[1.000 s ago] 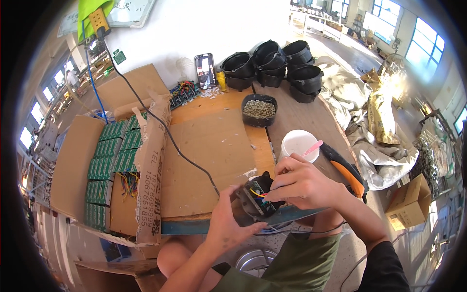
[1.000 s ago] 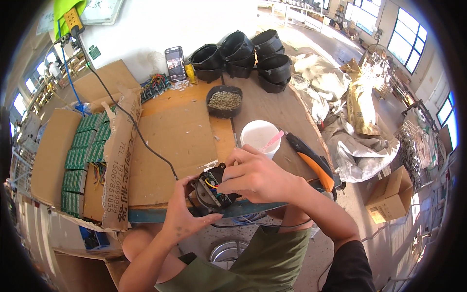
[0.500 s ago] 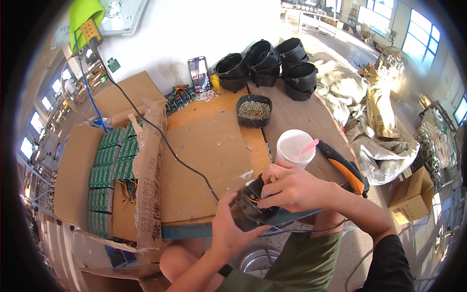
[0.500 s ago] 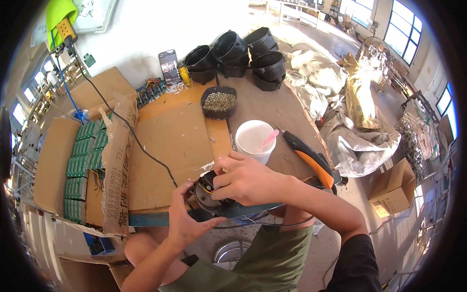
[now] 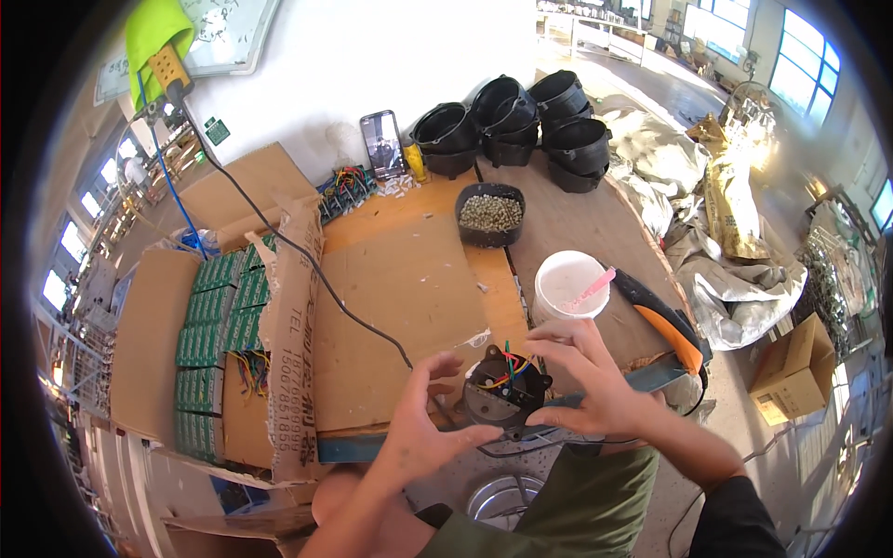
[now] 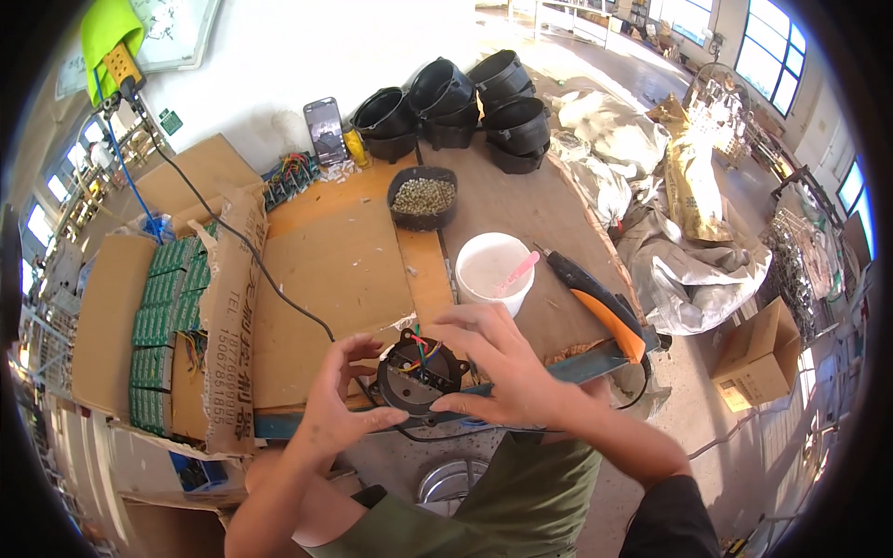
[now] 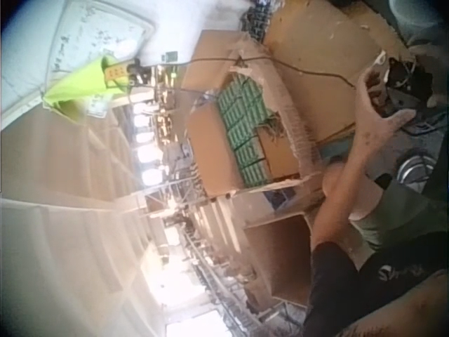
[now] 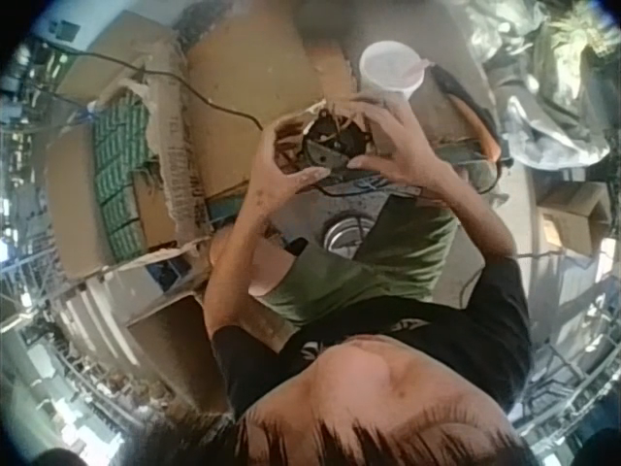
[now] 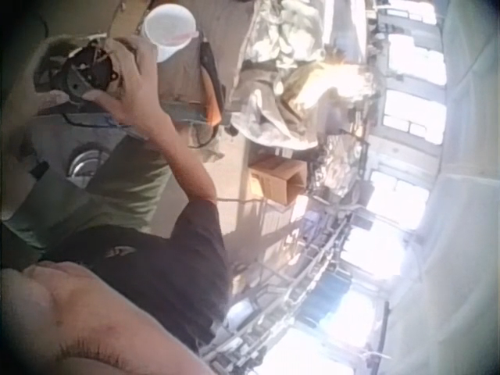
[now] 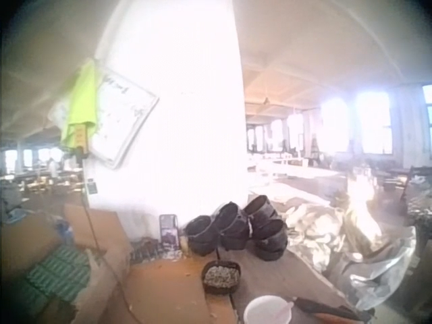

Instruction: The person assembles an electronic component by applying a white substance from a cup using a small applicator, inserting a circuit board into a plastic housing, and securing it with screws using an electric screwdriver.

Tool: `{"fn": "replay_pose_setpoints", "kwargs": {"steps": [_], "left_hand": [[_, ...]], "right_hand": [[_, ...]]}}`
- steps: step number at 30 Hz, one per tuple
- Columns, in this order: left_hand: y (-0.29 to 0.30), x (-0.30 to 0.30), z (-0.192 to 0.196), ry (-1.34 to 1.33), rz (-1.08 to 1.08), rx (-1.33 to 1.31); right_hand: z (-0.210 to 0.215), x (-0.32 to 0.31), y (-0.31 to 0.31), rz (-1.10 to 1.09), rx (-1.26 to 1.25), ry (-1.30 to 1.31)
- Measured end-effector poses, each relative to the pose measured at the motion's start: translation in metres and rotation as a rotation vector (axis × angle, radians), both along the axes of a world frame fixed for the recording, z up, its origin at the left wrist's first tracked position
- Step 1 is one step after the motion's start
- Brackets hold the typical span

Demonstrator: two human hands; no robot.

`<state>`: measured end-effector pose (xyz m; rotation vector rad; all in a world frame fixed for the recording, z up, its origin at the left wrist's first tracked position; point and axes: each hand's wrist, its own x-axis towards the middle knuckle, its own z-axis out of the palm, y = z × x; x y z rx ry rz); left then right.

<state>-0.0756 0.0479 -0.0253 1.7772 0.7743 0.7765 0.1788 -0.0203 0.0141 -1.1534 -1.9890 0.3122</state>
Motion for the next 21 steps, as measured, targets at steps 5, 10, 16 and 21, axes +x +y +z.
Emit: {"fn": "replay_pose_setpoints", "kwargs": {"steps": [5,10,16,21], "left_hand": [[0.031,-0.004,0.002,-0.059,-0.242,-0.311],[0.039,-0.003,-0.001,-0.078,-0.346,-0.199],[0.032,-0.007,-0.004,-0.038,-0.336,-0.101],[0.032,0.001,-0.001,-0.063,-0.301,-0.233]], "right_hand": [[-0.033,-0.030,-0.031,-0.267,-0.190,0.236],[-0.039,-0.037,-0.031,-0.348,-0.112,0.161],[-0.013,-0.010,-0.044,-0.466,-0.147,0.171],[-0.035,-0.045,-0.044,-0.334,-0.220,0.123]]}}
